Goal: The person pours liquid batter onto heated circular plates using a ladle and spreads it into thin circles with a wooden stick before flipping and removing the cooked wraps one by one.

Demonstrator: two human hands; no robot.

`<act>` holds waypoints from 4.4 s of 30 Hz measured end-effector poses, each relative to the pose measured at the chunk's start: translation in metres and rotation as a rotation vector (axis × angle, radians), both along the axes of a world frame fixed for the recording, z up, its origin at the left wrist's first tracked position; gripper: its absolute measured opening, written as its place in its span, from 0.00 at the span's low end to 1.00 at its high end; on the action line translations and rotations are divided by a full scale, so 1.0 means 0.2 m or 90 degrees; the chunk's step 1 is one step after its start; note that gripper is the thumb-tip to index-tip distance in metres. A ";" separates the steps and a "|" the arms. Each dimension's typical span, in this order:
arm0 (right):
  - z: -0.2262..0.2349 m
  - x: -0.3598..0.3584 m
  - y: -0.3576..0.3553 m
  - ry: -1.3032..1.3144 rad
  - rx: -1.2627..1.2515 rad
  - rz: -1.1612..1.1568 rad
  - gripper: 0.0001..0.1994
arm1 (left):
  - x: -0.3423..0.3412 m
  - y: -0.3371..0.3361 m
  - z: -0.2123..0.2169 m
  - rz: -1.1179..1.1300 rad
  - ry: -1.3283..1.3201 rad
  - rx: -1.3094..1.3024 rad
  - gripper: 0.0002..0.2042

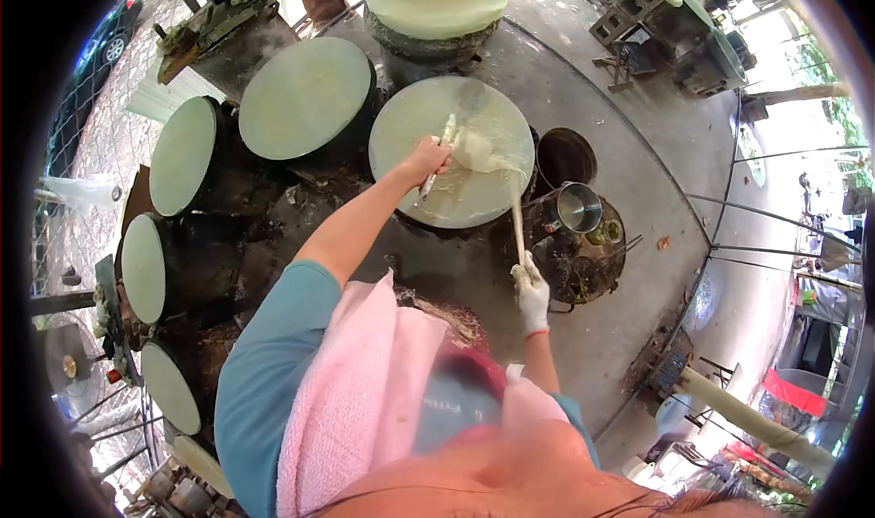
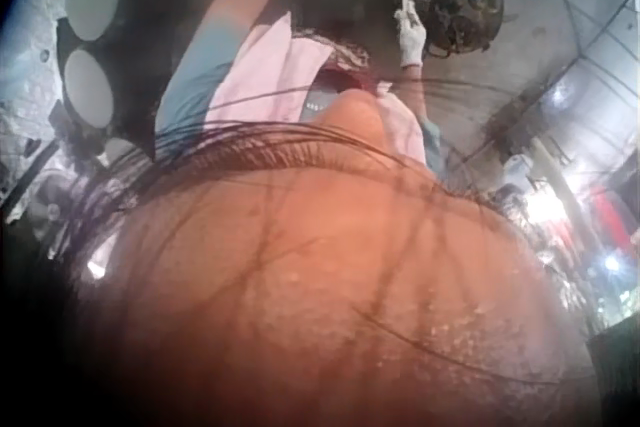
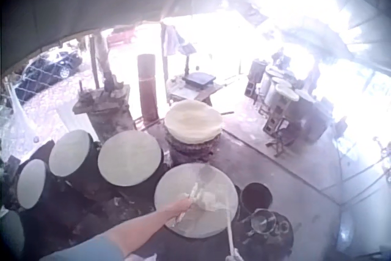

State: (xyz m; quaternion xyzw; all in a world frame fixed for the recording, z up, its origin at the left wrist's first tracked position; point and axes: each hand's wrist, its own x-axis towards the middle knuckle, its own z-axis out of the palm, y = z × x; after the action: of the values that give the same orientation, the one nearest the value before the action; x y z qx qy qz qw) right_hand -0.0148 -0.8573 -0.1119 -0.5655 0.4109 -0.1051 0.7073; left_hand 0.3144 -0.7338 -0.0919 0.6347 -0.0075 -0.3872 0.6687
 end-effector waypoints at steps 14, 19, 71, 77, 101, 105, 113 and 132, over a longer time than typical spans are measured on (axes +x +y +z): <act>-0.13 0.33 0.38 0.065 0.067 0.136 0.09 | -0.51 -0.10 0.04 0.278 0.405 -0.100 0.03; 0.18 0.39 0.18 0.044 0.194 0.240 0.09 | -0.51 0.35 0.07 0.135 0.367 -0.598 0.04; 0.37 -0.71 4.71 -1.849 0.058 1.595 0.14 | -2.91 1.60 0.63 2.146 -0.853 -0.411 0.11; 0.75 -1.02 5.12 -1.684 -0.115 1.742 0.10 | -3.00 1.75 0.50 2.080 -0.927 -0.505 0.11; -0.35 -0.43 7.11 -0.186 -0.118 1.552 0.11 | -2.66 2.57 0.66 2.112 -0.934 -0.457 0.15; -0.27 -0.54 6.89 -0.153 -0.055 1.429 0.11 | -2.65 2.59 0.67 2.121 -0.919 -0.505 0.14; -0.23 -0.52 6.90 -0.488 -0.348 1.599 0.16 | -2.79 2.49 0.62 2.218 -0.845 -0.573 0.08; 0.36 -0.55 3.90 -0.370 -0.260 1.770 0.30 | -4.26 2.28 -1.05 1.394 0.413 0.713 0.12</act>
State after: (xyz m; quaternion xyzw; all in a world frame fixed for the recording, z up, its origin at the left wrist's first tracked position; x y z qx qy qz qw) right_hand -0.1248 -0.0772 -0.0391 -0.5498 -0.6439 0.4935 0.1992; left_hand -0.5372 -0.2770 -0.3029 0.3805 0.8457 0.2781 0.2504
